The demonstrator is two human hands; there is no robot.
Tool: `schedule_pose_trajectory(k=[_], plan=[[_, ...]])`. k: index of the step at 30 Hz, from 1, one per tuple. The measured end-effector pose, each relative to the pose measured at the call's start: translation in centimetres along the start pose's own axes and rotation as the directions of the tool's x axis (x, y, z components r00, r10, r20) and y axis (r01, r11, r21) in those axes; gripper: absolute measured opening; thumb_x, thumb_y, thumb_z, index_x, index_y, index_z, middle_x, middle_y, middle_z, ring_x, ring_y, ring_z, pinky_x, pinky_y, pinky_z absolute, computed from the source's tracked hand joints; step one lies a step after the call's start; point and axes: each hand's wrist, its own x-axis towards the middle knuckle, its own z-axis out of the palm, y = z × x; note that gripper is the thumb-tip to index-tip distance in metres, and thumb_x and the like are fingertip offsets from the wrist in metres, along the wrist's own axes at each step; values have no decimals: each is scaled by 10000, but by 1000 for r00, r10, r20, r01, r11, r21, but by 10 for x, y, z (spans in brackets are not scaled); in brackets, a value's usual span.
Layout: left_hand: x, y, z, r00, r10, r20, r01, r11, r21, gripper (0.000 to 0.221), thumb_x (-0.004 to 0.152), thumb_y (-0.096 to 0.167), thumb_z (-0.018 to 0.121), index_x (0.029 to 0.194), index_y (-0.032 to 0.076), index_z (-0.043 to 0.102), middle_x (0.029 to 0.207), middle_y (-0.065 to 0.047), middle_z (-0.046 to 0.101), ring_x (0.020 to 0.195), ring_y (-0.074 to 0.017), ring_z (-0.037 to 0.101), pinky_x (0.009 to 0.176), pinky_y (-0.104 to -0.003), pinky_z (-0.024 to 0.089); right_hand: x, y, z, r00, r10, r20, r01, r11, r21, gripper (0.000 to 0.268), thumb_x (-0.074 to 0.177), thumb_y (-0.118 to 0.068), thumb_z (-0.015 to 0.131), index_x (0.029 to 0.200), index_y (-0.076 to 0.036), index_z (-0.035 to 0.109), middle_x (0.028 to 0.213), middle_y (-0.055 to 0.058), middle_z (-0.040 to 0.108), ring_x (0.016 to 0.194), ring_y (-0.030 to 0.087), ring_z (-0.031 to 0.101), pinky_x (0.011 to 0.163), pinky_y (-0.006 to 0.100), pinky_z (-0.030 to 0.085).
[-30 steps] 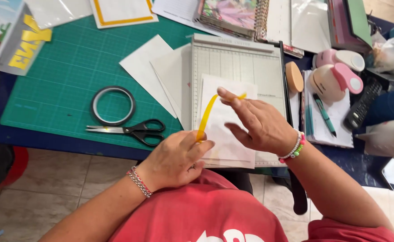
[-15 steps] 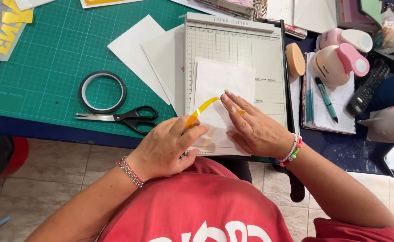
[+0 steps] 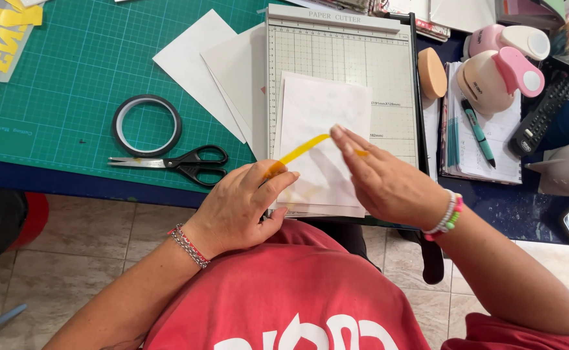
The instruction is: Applying adhesive tape to the borders of paper cards using scissors and a tape roll on a cutting mat.
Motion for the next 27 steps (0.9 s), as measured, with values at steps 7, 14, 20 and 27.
schedule_pose_trajectory(k=[7,14,20,27], plan=[[1,1,0,1000,14,-24,-14,1000,7,559,911,311,648,1425,172,480,1244,-127,518,1034,-343,675,975,-487,538,-19,-23,-5,998,-29,47,24,995,98,1020,799,-46,603,1646,-50,35,1657,311,260,1437,521,403,1022,498,537],[2,3,0,999,32,-38,-33,999,-11,569,902,280,653,1429,158,478,1257,-126,510,1038,-348,670,993,-499,532,-28,-29,6,1000,29,5,-29,996,86,1053,802,-160,741,1623,-27,96,1640,338,283,1423,561,416,988,517,544],[0,4,1,998,31,-47,-32,999,-18,566,897,262,656,1425,149,484,1261,-122,505,1038,-341,669,1011,-498,525,-30,-33,7,999,46,-11,-45,996,72,1027,793,-62,722,1625,-29,121,1637,324,307,1413,558,429,997,523,532],[1,4,0,997,57,-57,-58,998,-13,543,905,252,647,1413,134,494,1244,-125,510,1050,-344,664,1019,-494,522,-33,-33,11,998,57,-16,-56,997,60,1030,796,-50,736,1620,-35,120,1638,318,306,1414,543,434,1018,525,521]])
